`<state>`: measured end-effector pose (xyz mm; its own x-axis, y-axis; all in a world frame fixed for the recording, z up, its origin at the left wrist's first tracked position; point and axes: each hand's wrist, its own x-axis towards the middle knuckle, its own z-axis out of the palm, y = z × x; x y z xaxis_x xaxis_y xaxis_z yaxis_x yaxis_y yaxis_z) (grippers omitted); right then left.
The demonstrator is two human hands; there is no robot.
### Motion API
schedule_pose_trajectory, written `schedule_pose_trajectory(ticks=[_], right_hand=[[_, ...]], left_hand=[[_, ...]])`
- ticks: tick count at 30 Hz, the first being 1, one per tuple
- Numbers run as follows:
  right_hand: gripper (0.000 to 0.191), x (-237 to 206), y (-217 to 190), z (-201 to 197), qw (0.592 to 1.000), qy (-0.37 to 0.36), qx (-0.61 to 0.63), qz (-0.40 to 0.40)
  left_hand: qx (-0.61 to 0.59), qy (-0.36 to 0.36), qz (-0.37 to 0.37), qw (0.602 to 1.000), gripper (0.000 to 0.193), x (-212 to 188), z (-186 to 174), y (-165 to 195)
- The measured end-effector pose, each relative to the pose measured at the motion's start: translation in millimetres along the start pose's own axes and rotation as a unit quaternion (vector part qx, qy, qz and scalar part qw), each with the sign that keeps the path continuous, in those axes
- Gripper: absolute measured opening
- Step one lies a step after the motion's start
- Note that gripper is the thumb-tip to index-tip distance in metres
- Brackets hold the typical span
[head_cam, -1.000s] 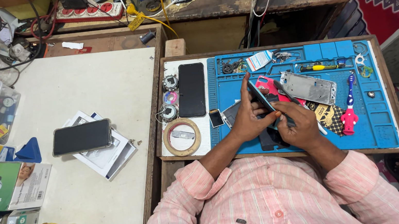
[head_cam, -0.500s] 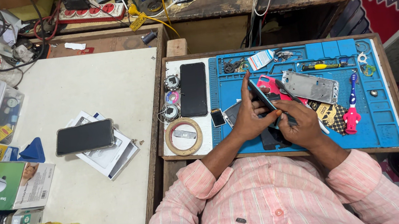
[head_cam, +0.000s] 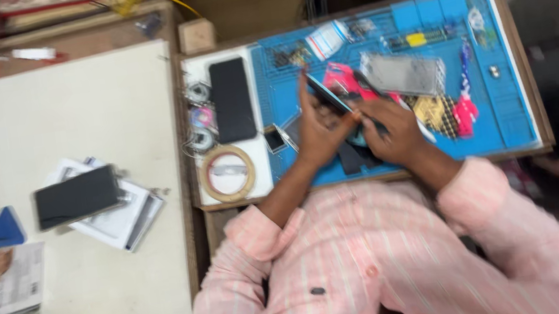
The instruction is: The person sits at a repair bench and works on mobile phones placed on a blue silicone mat. They pick up a smartphone, manipulate its edges and back, set it down, then handle a small feature phone, pressing its keypad and opening it, before returning to prying at the smartphone's back cover by hand.
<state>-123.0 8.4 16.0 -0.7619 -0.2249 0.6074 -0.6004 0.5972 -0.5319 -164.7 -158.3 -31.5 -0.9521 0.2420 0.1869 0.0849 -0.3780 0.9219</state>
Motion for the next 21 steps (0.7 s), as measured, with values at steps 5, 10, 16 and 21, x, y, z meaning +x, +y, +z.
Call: schedule_pose_trajectory(ticks=[5,10,16,21], right_hand=[[0.021,-5,51,-47,0.995,0.040,0.015,0.085],[0.015,27,133,-117,0.965,0.167,0.124,0.161],[0.031,5,160,-117,0.986,-0.038,-0.127,0.102],[0.053,-18,187,-98,0.975,-0.155,-0.155,0.023]], left_hand=[[-0.087,0.030,0.047,0.995,0.122,8,10,-15],[-0.067,0.074,0.059,0.993,0.102,61,2,-9],[0.298,-0.014,0.066,0.952,0.086,103,-4,-10],[0.522,-0.085,0.117,0.840,0.082,94,22,-42]])
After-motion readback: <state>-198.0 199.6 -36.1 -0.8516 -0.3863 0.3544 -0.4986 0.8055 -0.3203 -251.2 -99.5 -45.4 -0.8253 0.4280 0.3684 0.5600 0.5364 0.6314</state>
